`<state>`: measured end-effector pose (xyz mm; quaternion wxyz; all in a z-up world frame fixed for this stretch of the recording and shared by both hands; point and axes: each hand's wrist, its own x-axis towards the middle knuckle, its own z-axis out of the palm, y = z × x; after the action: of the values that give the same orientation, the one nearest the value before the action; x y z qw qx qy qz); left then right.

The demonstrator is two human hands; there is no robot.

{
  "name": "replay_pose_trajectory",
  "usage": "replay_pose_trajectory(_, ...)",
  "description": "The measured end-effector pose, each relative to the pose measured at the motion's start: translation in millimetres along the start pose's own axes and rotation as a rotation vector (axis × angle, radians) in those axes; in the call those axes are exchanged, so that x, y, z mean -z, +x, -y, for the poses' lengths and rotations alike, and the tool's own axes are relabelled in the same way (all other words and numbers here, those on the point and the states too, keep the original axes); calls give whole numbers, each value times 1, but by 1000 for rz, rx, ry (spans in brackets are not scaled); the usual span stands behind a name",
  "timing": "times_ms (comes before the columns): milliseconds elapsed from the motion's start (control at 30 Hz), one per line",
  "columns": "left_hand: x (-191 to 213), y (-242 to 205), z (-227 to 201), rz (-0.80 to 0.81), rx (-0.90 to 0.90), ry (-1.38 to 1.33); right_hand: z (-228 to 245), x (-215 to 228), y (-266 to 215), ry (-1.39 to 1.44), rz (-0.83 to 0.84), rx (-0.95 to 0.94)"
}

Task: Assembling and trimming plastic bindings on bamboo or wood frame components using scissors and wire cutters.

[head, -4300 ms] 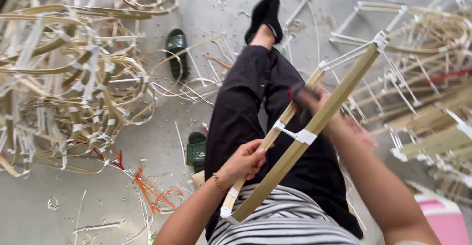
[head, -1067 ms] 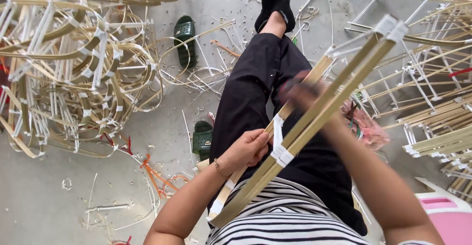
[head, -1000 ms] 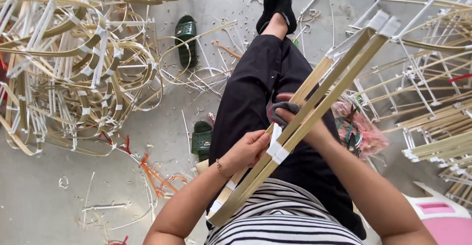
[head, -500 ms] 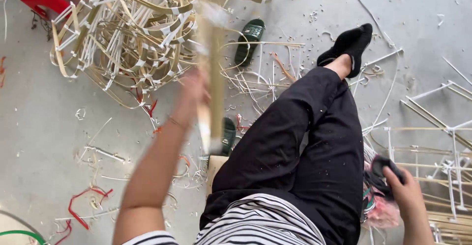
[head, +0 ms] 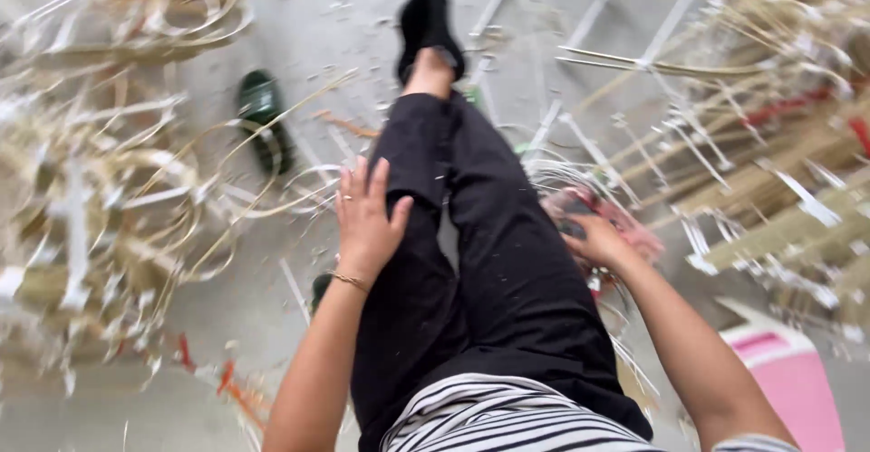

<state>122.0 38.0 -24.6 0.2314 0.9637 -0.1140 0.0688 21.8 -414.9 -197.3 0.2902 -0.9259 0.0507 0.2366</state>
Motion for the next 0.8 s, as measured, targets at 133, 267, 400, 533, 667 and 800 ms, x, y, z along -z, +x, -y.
replay_pose_trajectory(133, -30, 10, -42, 311, -43, 344, -20, 44, 12, 18, -197, -80)
replay_pose_trajectory(267, -36, 6, -39, 223, -83, 460, -63, 75, 47, 453, -291, -325)
replay_pose_trajectory(400, -38, 10, -40, 208, -88, 462, -101, 120, 99, 180, -503, -309)
replay_pose_trajectory(533, -39, 12, -45, 201, -77, 482, -77, 150, 123, 834, -684, -469)
replay_pose_trajectory(667, -41, 9, -46, 194, -60, 471, -121, 113, 152, 1055, -483, -523)
replay_pose_trajectory(800, -41, 14, -47, 196, -53, 458, -56, 116, 103, 858, -379, -341)
